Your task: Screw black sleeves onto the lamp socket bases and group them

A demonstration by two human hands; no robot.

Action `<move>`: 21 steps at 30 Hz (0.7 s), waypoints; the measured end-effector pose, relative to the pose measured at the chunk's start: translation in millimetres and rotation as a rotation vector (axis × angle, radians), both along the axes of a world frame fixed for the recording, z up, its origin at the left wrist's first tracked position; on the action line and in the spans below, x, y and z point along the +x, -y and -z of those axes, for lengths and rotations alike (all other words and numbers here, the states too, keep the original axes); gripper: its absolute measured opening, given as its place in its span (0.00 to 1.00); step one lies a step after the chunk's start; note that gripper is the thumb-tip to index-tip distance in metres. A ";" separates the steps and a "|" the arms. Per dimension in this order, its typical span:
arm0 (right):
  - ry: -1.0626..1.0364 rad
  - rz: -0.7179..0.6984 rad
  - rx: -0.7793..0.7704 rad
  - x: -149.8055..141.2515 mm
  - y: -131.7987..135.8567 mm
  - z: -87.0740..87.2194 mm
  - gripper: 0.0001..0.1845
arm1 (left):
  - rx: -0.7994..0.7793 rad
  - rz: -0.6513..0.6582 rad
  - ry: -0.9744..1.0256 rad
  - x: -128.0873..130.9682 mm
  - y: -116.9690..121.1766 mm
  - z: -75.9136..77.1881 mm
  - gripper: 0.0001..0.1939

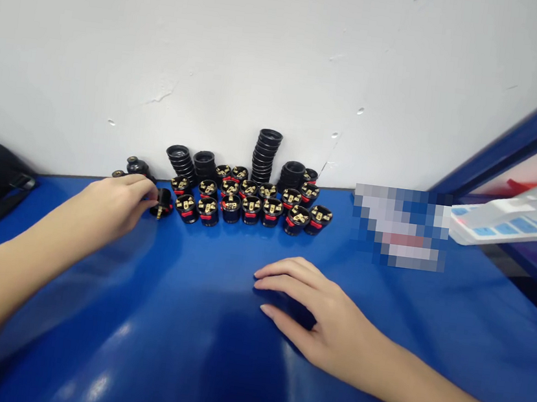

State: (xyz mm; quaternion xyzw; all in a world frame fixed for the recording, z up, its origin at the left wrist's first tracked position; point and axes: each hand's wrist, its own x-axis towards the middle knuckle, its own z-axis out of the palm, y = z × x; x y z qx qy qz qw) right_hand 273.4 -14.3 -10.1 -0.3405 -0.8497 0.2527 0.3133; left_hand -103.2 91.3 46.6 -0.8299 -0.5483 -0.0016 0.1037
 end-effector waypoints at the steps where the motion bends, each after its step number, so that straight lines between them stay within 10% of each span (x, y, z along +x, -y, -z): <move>1: 0.002 0.002 -0.004 0.1 -0.2 0.1 0.12 | 0.002 -0.006 -0.002 0.9 3.5 0.7 0.13; 21: 0.001 0.002 -0.033 0.7 -0.5 -0.1 0.11 | -0.019 0.000 -0.185 31.9 59.6 11.0 0.19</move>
